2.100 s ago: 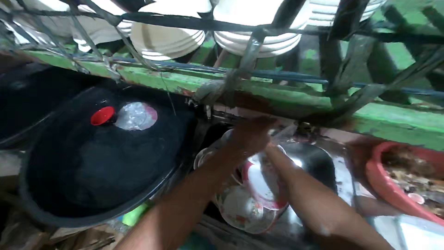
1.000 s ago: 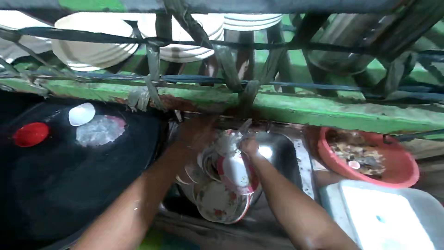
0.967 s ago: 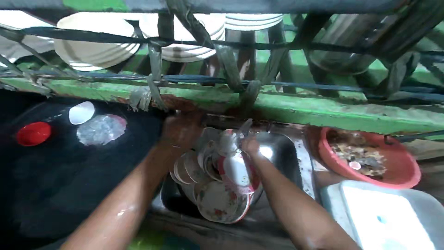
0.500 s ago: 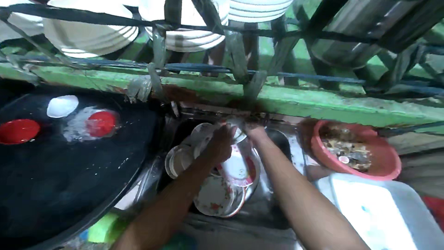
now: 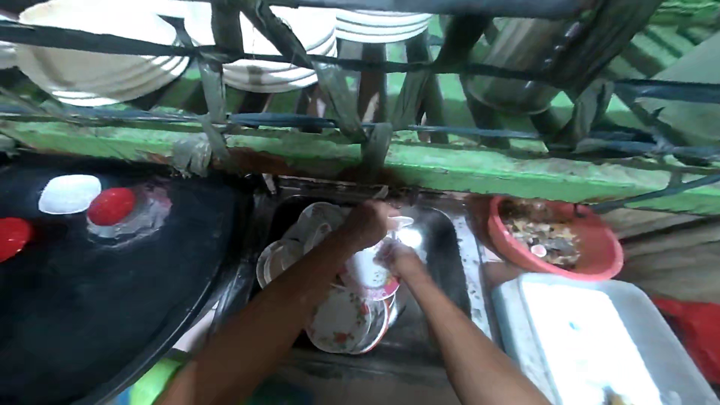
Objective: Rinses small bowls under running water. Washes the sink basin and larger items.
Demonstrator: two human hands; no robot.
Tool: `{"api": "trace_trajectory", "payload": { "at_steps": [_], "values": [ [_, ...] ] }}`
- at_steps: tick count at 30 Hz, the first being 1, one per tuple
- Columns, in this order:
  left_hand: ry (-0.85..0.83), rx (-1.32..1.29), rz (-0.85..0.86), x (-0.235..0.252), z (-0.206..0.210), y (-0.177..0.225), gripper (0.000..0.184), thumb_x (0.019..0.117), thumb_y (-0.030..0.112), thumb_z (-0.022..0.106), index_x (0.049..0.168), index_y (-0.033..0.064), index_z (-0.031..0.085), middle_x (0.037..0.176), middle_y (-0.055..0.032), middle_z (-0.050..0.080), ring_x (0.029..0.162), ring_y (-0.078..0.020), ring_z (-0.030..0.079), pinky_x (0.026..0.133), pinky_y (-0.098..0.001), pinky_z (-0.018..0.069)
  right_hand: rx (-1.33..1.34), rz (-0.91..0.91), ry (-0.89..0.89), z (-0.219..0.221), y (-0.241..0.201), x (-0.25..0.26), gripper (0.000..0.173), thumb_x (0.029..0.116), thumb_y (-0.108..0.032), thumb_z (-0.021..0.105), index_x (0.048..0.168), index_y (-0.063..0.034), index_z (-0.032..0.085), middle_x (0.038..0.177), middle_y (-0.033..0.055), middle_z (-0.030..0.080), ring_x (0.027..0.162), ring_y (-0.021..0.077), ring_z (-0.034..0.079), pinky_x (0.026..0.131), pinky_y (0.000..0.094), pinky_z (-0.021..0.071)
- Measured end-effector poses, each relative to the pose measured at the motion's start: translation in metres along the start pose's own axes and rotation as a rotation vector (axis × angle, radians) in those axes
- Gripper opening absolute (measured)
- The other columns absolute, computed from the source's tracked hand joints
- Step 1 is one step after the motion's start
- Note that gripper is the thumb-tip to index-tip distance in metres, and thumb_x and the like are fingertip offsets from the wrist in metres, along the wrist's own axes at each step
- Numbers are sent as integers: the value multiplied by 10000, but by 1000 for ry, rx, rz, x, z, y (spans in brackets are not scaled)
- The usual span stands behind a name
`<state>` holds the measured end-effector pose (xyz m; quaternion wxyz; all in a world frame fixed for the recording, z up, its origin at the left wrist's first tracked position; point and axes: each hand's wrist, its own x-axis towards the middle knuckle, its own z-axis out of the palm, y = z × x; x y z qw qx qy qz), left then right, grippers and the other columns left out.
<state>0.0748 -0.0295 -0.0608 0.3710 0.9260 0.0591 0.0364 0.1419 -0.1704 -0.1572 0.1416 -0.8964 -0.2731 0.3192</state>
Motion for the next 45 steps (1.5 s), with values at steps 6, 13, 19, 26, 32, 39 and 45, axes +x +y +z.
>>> {"api": "trace_trajectory", "payload": {
  "at_steps": [6,13,19,26,32,39,45],
  "values": [
    [288,623,-15,-128,-120,-6,329,1031,100,578,1290,240,726,1249,-110,711,1167,-337,673,968,-568,547,399,-71,114,-48,-29,18,324,1008,-183,610,1312,-71,631,1187,234,680,1098,398,661,943,641,520],
    [478,606,-535,-183,-155,-55,286,972,78,664,1244,-9,693,1334,-286,603,1284,-486,551,1068,-655,439,300,-230,234,-54,-69,39,392,1061,-202,568,1272,123,629,1310,350,612,1292,479,555,1114,625,386],
    [90,143,-258,-76,9,-26,767,954,217,707,1599,33,333,1637,-204,346,1521,-317,344,1232,-472,331,628,-144,212,-50,-93,24,344,1071,-194,497,1264,62,621,1187,246,651,1080,321,632,941,523,518],
    [362,-424,-515,-4,21,-10,314,1044,209,590,1216,-40,674,1123,-252,696,1082,-370,671,981,-561,512,634,-1,271,-47,-22,3,353,1082,-236,504,1322,-4,619,1177,228,684,1032,356,681,893,575,551],
    [298,-133,-418,35,32,-1,317,1045,208,575,1235,-23,681,1238,-224,687,1202,-344,645,1057,-517,485,514,162,271,-14,20,25,556,998,-265,675,1430,24,478,1256,302,637,1147,448,641,973,640,503],
    [272,-297,-225,12,14,11,213,1018,75,596,1169,-33,700,1148,-174,711,1096,-218,673,1010,-391,529,530,168,143,-9,15,30,552,981,-223,676,1433,22,474,1244,305,635,1134,449,641,957,640,513],
    [546,269,-63,-124,-71,44,213,1027,204,623,1140,105,774,1055,-85,771,956,-215,746,865,-449,604,189,188,151,16,7,47,880,880,-409,802,1522,-6,355,1310,309,609,1182,472,635,976,645,520]
  ]
}}
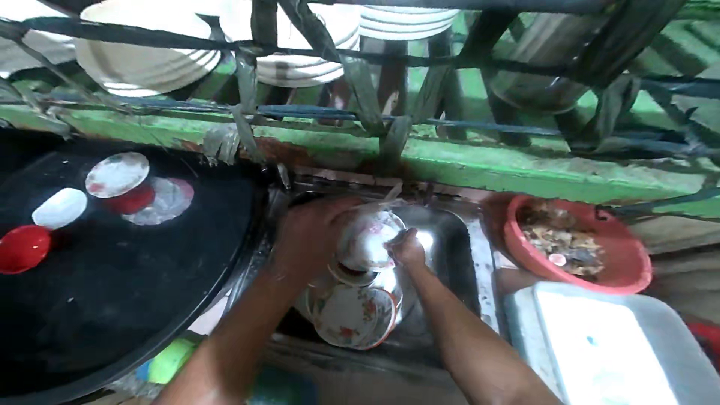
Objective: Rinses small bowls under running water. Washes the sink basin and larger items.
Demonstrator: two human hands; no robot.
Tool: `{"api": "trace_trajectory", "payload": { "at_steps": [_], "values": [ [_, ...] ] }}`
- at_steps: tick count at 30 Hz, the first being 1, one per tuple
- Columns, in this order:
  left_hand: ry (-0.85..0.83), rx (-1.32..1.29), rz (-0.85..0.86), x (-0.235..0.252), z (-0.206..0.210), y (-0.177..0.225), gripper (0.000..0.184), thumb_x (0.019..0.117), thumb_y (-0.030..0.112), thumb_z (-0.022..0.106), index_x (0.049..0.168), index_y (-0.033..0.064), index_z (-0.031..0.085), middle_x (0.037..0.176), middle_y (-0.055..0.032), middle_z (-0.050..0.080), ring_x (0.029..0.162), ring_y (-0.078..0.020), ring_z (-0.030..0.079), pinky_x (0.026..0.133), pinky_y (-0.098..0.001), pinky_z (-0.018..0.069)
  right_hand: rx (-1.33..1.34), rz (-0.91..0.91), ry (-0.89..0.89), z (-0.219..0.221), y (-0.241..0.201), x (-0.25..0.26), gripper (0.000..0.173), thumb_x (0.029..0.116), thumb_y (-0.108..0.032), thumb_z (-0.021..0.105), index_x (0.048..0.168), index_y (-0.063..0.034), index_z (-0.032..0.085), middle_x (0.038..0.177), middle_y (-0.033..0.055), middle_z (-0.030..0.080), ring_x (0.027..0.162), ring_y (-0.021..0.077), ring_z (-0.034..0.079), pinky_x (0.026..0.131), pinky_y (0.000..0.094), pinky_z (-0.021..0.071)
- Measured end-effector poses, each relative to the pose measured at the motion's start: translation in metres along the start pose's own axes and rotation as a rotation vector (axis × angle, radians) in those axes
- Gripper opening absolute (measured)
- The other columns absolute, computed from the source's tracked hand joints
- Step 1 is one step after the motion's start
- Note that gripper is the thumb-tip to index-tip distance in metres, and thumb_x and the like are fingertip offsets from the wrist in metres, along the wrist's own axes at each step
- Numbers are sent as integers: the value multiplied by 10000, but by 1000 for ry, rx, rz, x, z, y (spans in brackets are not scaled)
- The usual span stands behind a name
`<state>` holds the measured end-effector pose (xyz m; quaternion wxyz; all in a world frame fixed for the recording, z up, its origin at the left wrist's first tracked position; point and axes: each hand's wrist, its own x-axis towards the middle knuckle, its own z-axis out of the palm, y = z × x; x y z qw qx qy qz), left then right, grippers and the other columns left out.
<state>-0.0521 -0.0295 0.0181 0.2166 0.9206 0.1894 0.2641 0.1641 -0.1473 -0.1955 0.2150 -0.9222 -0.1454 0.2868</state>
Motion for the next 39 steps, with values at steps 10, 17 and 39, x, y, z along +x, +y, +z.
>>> {"api": "trace_trajectory", "payload": {
  "at_steps": [10,17,39],
  "values": [
    [108,472,-457,-58,-138,-144,300,1077,78,503,1322,-25,641,1232,-337,656,1133,-570,626,970,-765,418,-245,-83,94,-49,-30,-17,400,1018,-245,588,1346,-16,591,1217,281,670,1131,463,666,907,644,541],
    [-113,124,-155,-26,26,-62,378,1011,205,648,1338,15,649,1406,-204,610,1311,-359,589,1100,-537,478,-35,-283,117,-78,-84,-50,368,1044,-250,571,1237,43,680,1276,326,635,1251,504,577,1046,672,438],
    [-255,244,-15,30,7,-17,306,1056,124,549,1321,158,699,1173,-165,736,1054,-377,716,909,-598,554,447,63,15,13,4,-25,405,928,-207,728,1277,-25,633,1144,239,695,1029,393,690,890,607,558]
  ]
}}
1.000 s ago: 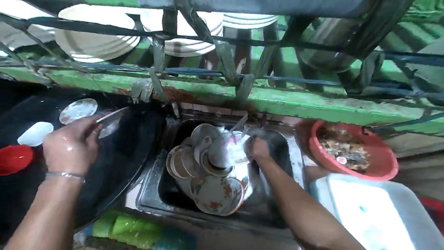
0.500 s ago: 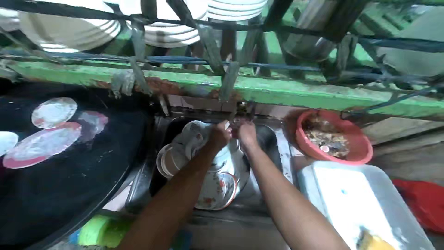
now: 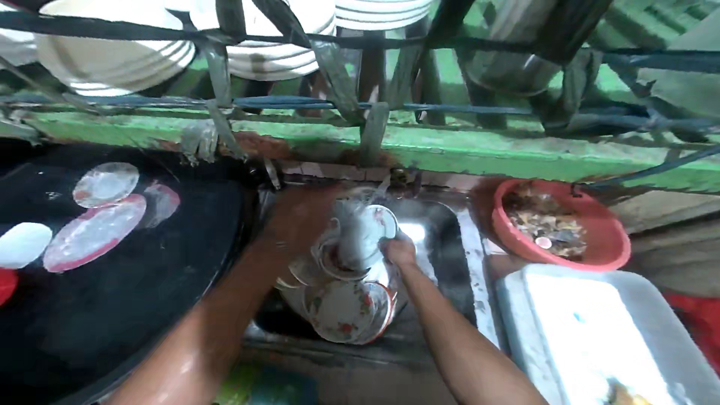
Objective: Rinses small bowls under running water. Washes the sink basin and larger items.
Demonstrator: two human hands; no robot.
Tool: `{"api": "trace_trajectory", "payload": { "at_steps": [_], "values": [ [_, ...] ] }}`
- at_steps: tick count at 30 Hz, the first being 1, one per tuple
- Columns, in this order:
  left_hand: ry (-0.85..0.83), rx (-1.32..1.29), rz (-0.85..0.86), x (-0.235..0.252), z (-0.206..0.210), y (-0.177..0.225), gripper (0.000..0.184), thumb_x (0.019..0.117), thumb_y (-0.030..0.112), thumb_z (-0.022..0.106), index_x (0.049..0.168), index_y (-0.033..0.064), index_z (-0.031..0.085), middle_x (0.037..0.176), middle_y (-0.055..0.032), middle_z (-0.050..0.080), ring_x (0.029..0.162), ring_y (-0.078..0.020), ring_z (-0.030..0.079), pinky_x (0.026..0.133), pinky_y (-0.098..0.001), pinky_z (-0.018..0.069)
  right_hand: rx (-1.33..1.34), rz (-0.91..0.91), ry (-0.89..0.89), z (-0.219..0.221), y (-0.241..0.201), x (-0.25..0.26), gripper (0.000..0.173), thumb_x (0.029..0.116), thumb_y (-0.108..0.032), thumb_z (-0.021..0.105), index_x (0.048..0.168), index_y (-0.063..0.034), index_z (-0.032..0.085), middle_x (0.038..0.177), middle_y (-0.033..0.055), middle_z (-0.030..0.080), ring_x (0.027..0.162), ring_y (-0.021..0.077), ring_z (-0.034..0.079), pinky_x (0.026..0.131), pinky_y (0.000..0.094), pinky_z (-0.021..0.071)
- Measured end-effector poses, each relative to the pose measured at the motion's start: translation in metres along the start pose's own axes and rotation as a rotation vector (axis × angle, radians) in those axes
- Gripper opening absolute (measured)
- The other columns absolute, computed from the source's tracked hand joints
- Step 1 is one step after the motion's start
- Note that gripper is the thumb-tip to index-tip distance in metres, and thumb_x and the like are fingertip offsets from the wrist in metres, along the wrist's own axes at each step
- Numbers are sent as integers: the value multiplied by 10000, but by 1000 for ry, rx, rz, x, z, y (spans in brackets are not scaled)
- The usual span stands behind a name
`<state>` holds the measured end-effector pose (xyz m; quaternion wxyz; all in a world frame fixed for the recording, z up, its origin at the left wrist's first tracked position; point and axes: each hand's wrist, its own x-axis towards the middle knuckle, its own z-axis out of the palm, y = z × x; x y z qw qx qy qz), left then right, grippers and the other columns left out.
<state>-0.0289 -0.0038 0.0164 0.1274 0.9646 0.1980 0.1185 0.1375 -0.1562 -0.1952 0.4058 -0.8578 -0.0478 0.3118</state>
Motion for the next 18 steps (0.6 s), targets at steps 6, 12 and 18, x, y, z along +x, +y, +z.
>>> {"api": "trace_trajectory", "payload": {
  "at_steps": [6,12,18],
  "values": [
    [173,233,-408,-52,-80,-120,200,998,52,617,1151,-57,683,1073,-364,678,1006,-610,646,844,-797,451,165,-263,166,-18,-50,-16,284,1033,-127,601,1277,13,568,1110,252,671,1008,384,671,887,590,534],
    [367,-265,-404,-48,-5,-89,389,1024,163,615,1355,-39,588,1302,-238,638,1200,-327,643,1051,-490,519,572,-169,104,4,-74,1,273,1079,-192,487,1293,-74,610,1205,126,645,1077,221,615,903,477,526],
    [135,-1293,-834,0,134,21,547,1047,322,602,1507,74,439,1435,-184,556,1289,-294,564,1058,-527,485,260,-147,57,20,-86,-22,433,1073,-329,549,1355,-1,580,1216,242,641,1080,351,625,914,554,513]
  ]
}}
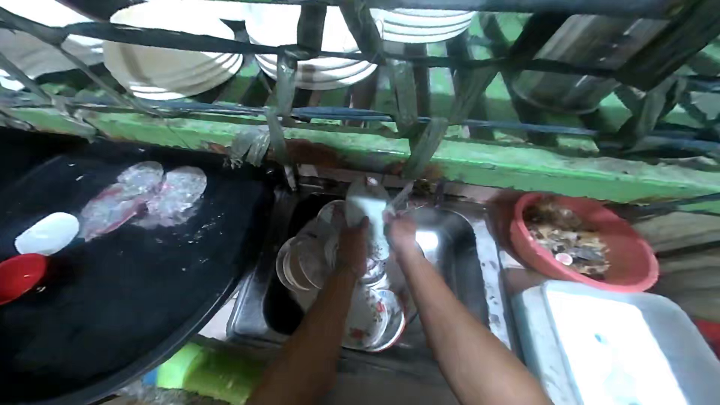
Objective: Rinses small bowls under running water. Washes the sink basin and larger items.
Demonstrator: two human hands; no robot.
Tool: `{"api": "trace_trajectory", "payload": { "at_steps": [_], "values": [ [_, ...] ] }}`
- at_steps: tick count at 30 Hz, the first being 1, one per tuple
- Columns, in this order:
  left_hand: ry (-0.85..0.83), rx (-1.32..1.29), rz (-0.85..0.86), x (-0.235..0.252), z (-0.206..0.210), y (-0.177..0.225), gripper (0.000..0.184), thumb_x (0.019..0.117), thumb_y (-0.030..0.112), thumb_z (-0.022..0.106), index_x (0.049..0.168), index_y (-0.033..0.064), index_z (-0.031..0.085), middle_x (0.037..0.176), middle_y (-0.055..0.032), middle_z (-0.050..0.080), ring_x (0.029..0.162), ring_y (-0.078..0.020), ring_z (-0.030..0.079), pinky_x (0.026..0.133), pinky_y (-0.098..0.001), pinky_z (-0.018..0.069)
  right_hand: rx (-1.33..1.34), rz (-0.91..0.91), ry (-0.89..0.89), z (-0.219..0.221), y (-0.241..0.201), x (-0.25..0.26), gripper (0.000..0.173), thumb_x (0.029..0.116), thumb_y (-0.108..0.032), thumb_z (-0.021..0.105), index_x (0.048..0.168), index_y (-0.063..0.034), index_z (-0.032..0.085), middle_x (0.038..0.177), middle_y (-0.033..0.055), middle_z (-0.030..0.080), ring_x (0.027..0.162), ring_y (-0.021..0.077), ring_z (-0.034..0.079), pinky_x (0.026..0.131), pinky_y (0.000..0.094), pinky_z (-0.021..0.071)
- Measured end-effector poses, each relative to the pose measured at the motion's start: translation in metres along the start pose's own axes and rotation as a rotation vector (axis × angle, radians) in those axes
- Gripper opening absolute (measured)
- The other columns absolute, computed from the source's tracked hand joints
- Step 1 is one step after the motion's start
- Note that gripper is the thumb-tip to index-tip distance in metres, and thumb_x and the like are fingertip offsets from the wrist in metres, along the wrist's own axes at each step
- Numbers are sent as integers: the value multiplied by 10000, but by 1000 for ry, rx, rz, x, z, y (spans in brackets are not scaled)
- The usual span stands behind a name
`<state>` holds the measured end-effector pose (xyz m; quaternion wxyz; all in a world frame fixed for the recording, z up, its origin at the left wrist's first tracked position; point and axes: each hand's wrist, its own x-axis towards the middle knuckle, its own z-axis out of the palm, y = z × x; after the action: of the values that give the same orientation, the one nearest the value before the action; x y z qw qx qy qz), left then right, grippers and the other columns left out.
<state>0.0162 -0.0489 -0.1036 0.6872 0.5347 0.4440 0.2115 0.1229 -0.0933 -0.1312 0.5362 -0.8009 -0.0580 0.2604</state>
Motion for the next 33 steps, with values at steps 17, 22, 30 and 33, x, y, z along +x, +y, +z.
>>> {"api": "trace_trajectory", "payload": {
  "at_steps": [17,22,30,33],
  "values": [
    [-199,162,-204,1,11,4,663,1096,568,299,1473,56,486,1346,-243,598,1180,-364,615,964,-572,518,-627,-701,-375,-50,46,-52,510,1087,-324,478,1551,-113,468,1589,73,475,1492,250,412,1236,593,273],
    [-105,200,-10,10,59,-9,675,1085,530,402,1543,34,409,1571,-227,428,1469,-358,395,1196,-572,334,267,-151,39,-59,36,-58,320,1090,-327,511,1211,-76,668,838,78,688,654,146,648,609,352,584],
    [-123,263,37,52,37,-4,502,983,425,678,1290,29,643,1209,-190,683,1129,-309,658,975,-531,539,830,34,138,-74,56,-2,525,1076,-495,462,1416,-101,532,1246,118,681,1120,235,682,945,482,586],
    [-271,-174,-115,36,47,2,450,973,228,699,1357,41,560,1225,-158,673,1092,-259,678,921,-475,588,603,143,302,-63,55,27,660,1053,-609,415,1312,-37,618,1238,165,678,1130,277,670,956,527,563]
  ]
}}
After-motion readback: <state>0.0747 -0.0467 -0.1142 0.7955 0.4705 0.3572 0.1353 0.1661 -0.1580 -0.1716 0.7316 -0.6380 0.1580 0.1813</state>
